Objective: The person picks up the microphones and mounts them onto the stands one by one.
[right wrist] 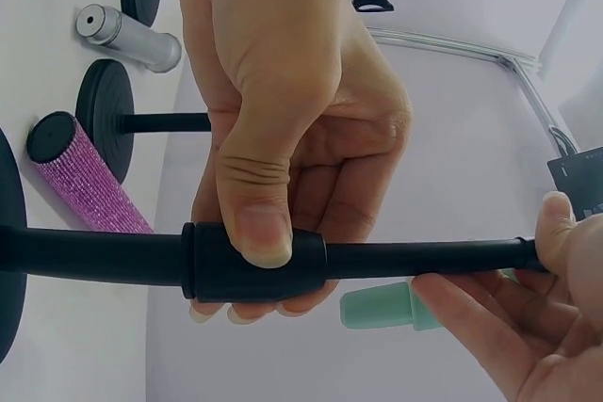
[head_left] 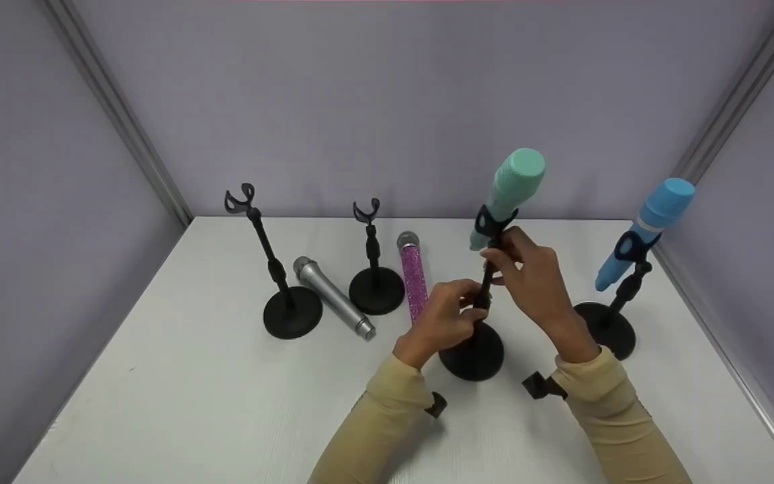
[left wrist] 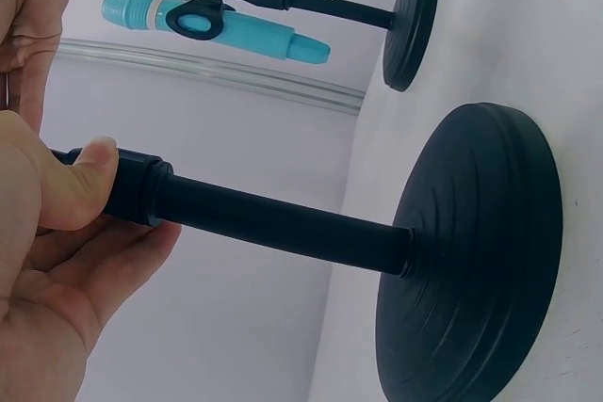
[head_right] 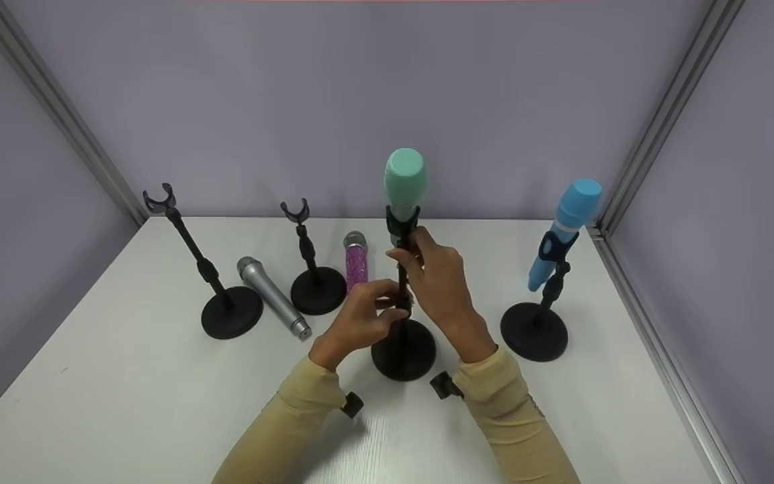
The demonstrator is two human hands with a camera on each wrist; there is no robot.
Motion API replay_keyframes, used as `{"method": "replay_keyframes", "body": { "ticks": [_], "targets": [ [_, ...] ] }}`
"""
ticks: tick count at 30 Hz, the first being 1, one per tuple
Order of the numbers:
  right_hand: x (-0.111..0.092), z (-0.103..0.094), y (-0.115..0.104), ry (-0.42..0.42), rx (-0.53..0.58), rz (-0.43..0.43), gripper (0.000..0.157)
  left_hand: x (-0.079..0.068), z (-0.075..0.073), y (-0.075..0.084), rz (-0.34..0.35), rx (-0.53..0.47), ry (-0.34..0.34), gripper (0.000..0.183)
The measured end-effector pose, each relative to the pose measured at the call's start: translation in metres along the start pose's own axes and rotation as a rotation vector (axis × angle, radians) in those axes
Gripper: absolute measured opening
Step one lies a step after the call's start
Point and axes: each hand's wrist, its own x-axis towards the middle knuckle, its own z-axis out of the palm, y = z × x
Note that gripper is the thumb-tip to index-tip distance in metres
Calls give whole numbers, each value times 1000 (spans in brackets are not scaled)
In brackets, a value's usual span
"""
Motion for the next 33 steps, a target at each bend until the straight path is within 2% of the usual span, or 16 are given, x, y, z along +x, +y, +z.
{"method": "replay_keyframes", "body": {
  "ticks": [16,33],
  "targets": [
    [0,0,0,7,-4,-20,15,0,0,-1,-30,-48,-22,22],
    [0,0,1,7,-25,-24,17,0,1,-4,-17,-42,-24,21]
  ]
}}
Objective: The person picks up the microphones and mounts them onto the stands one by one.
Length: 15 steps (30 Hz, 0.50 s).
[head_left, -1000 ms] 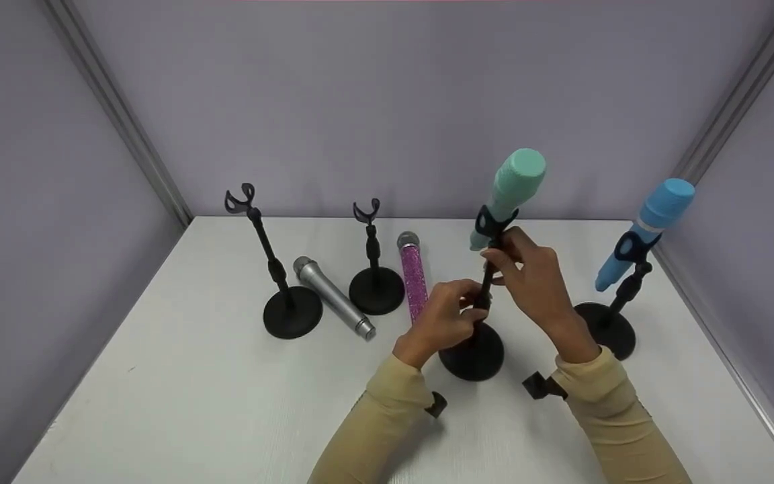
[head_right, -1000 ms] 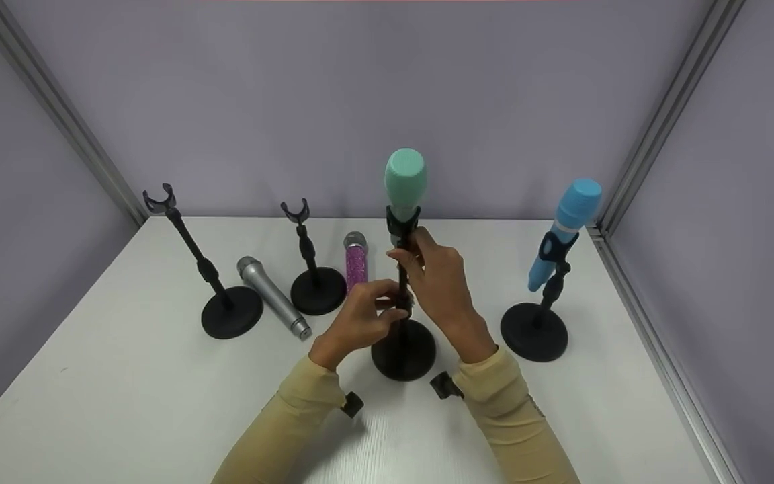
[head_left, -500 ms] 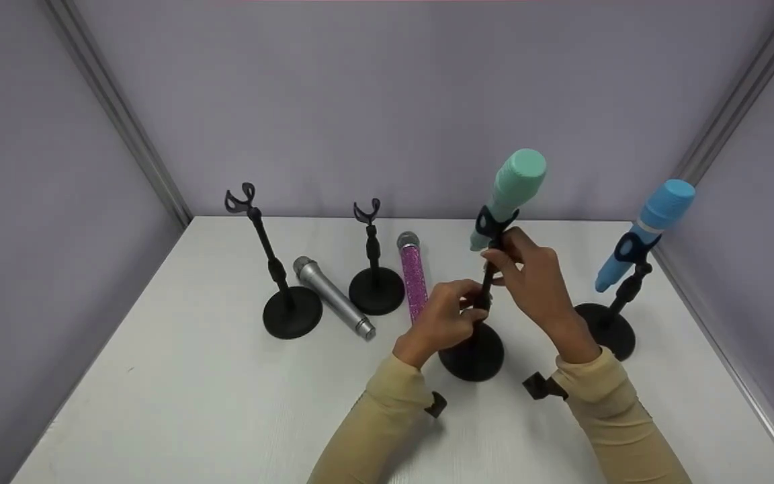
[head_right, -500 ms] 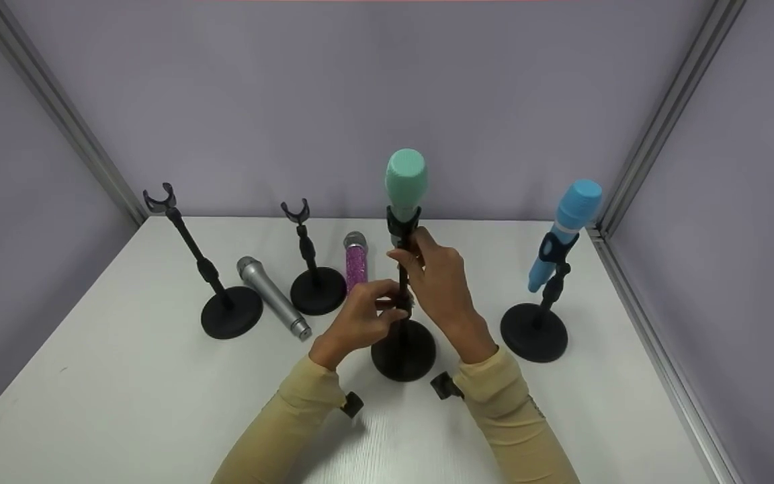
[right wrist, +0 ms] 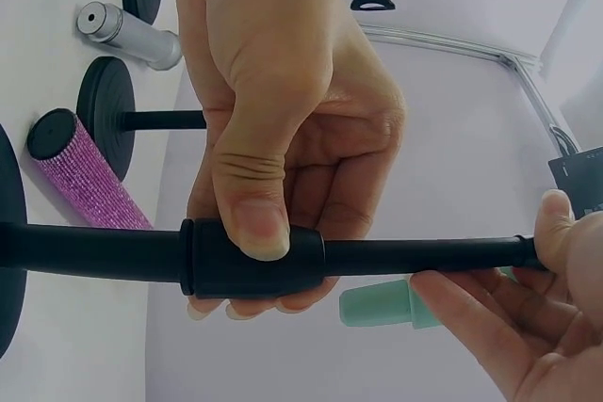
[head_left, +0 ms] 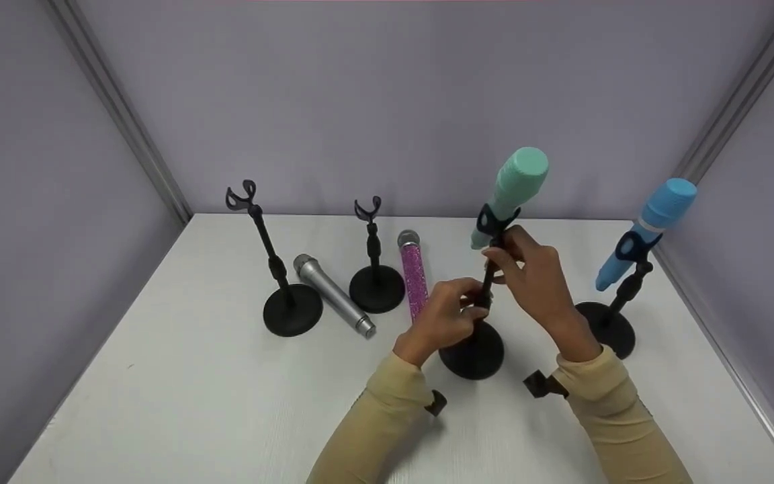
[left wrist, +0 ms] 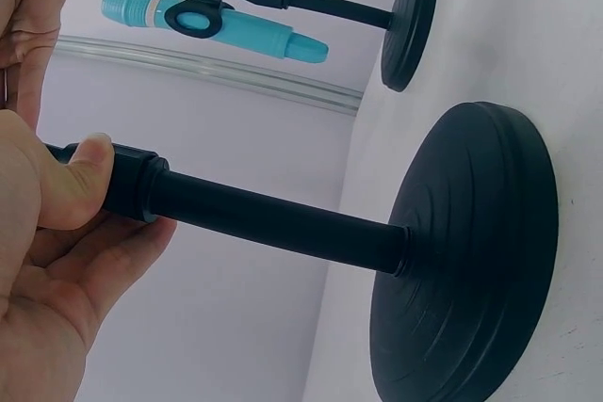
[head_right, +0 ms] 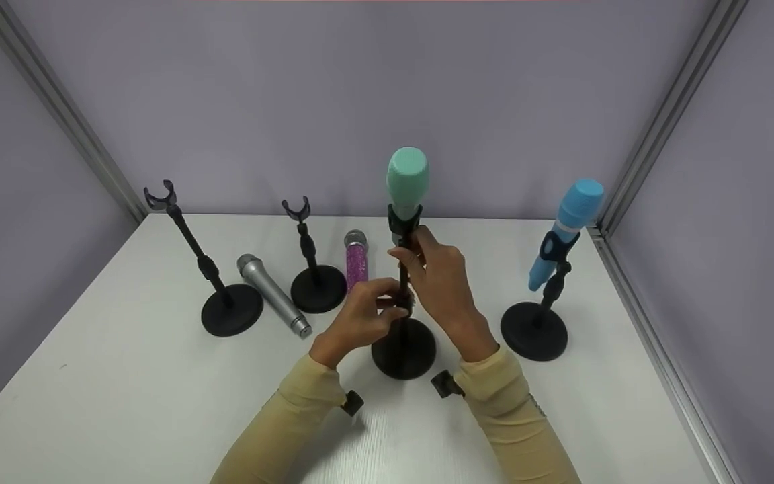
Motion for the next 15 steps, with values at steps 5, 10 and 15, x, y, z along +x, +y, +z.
{"method": "replay_keyframes", "body": {
  "ticks": [5,10,15],
  "targets": [
    [1,0,0,-6,-1,1,18,0,-1,0,-5,2,-3,22],
    [2,0,-1,-15,5,23,19,-1,-1,0,-11,-13,0,23],
    [1,-1,-2,-19,16,32,19,-2,0,1,-3,-14,5,22]
  ]
}}
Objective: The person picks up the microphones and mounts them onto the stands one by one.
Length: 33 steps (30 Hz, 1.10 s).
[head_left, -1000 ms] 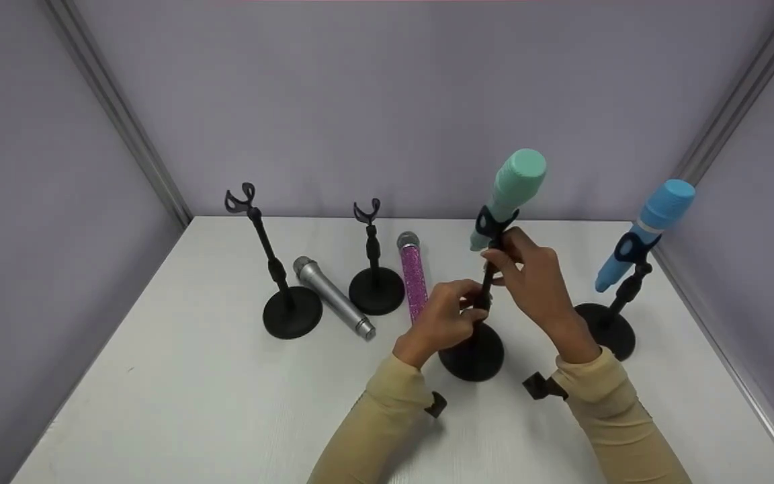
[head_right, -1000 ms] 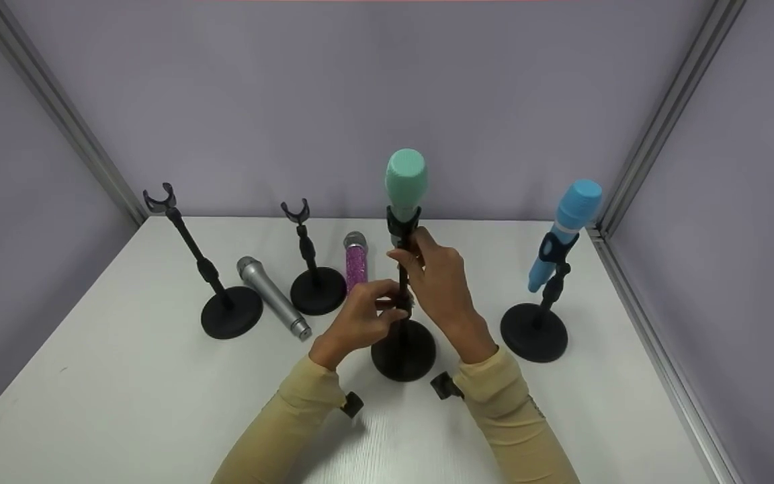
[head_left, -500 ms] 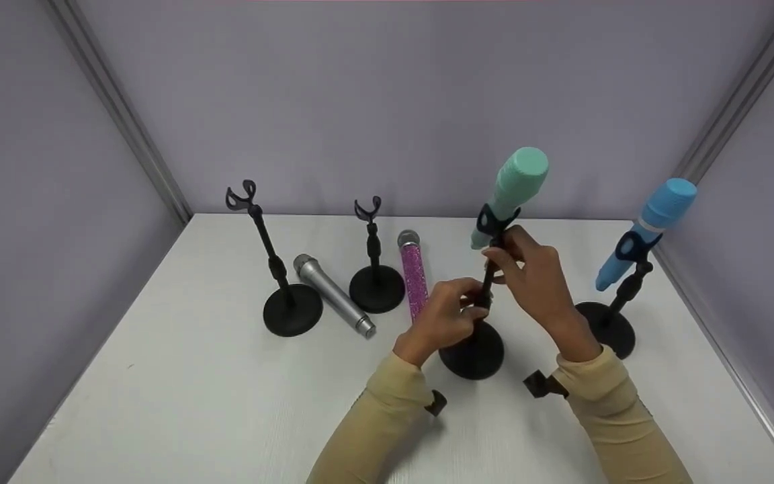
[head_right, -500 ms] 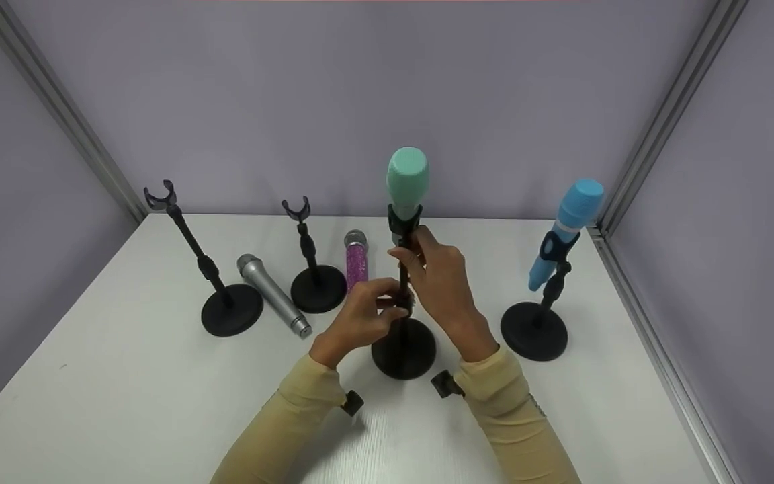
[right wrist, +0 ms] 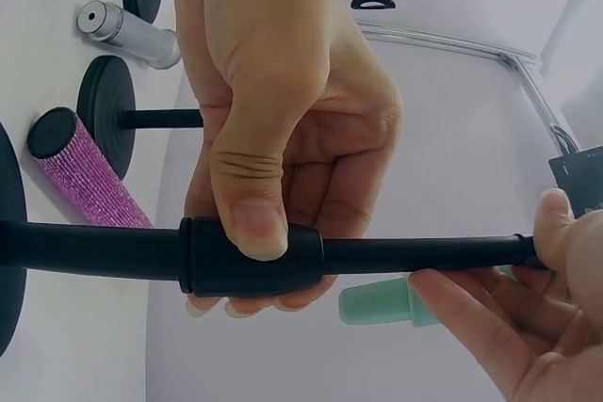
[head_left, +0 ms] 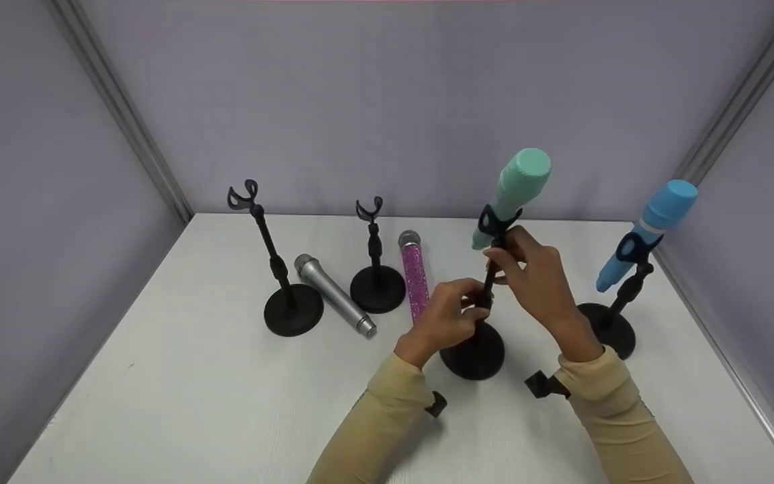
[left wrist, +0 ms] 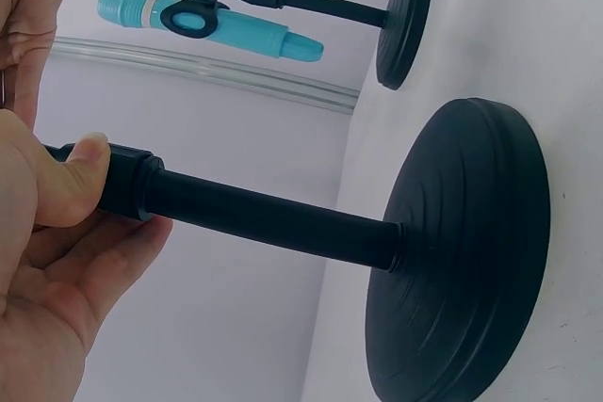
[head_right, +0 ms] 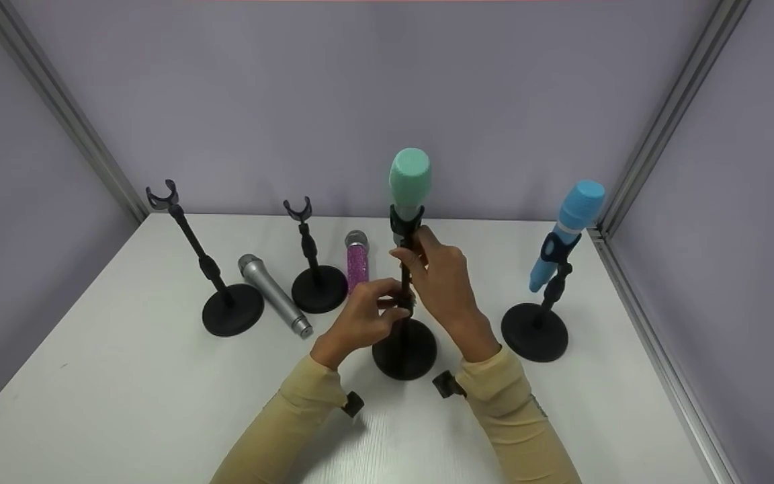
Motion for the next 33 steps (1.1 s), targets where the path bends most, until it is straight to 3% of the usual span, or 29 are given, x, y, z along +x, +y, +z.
{"method": "replay_keyframes", "body": {
  "ticks": [8,23,28,33],
  "targets": [
    [0,-4,0,-24,-4,-12,22,1,-1,1,18,32,5,22],
    [0,-6,-2,-51,16,29,25,0,-5,2,3,-13,-27,22],
    [0,-6,-3,-50,18,38,26,0,-10,1,-9,0,-69,23],
    [-4,-6,-3,-53,15,75,24,-2,-16,-4,-60,86,-137,40]
  ]
}}
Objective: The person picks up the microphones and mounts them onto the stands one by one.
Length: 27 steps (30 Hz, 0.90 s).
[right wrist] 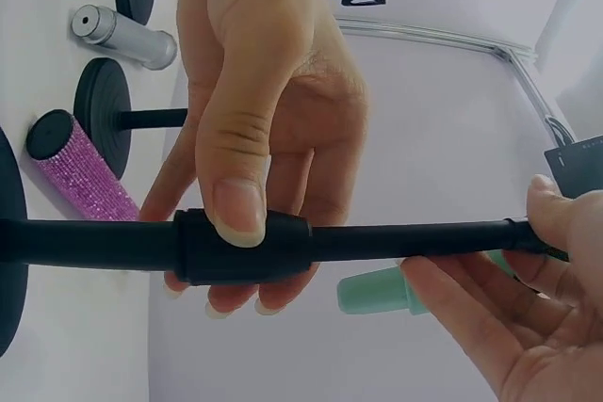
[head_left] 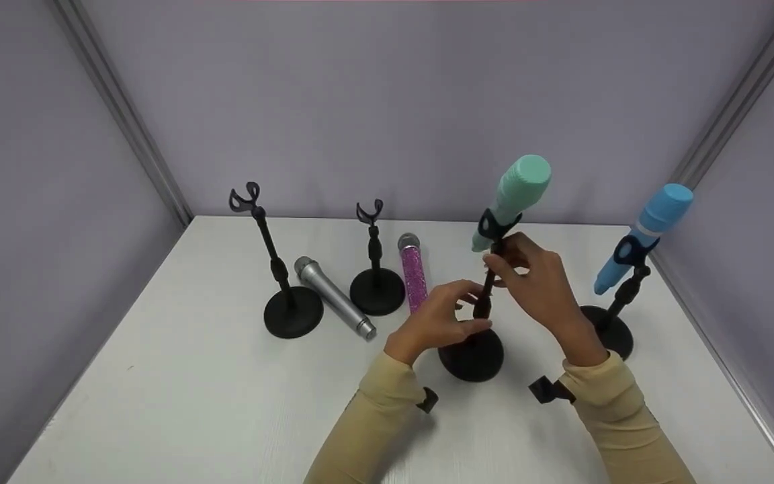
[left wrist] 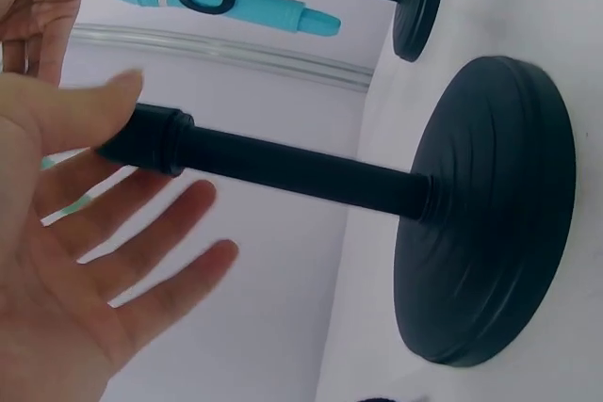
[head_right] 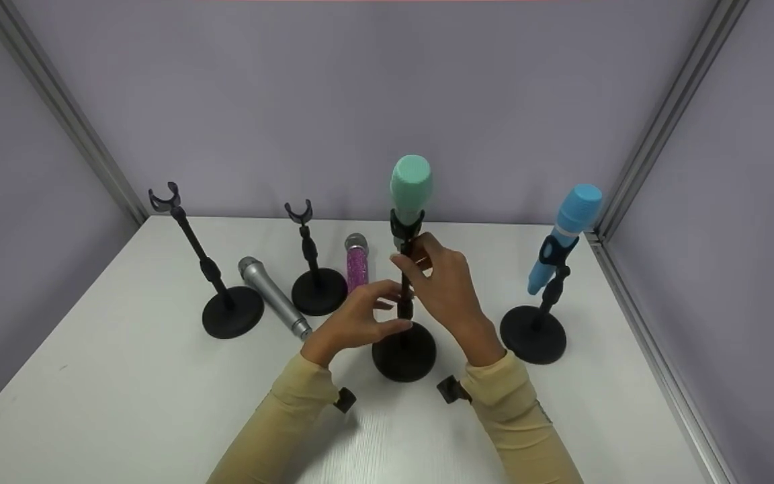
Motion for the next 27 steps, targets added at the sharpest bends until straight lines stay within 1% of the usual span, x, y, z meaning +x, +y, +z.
{"method": "replay_keyframes", "body": {
  "ticks": [3,6,10,13,18,24,27],
  "targets": [
    [-5,1,8,-37,-41,26,28,-3,-2,-4,-35,82,-25,50],
    [-12,0,19,-115,-85,40,37,-5,-5,-7,-75,165,-58,56],
    [-22,-1,33,-229,-118,61,51,-8,-7,-9,-126,234,-111,61],
    [-28,0,42,-280,-168,68,56,-9,-7,-11,-152,275,-129,64],
    [-36,4,56,-332,-233,95,60,-11,-5,-14,-203,321,-155,67],
    [-43,11,71,-379,-299,161,65,-13,-2,-16,-283,320,-202,71],
    [-47,15,78,-397,-308,170,65,-12,1,-17,-311,316,-231,72]
  ]
}}
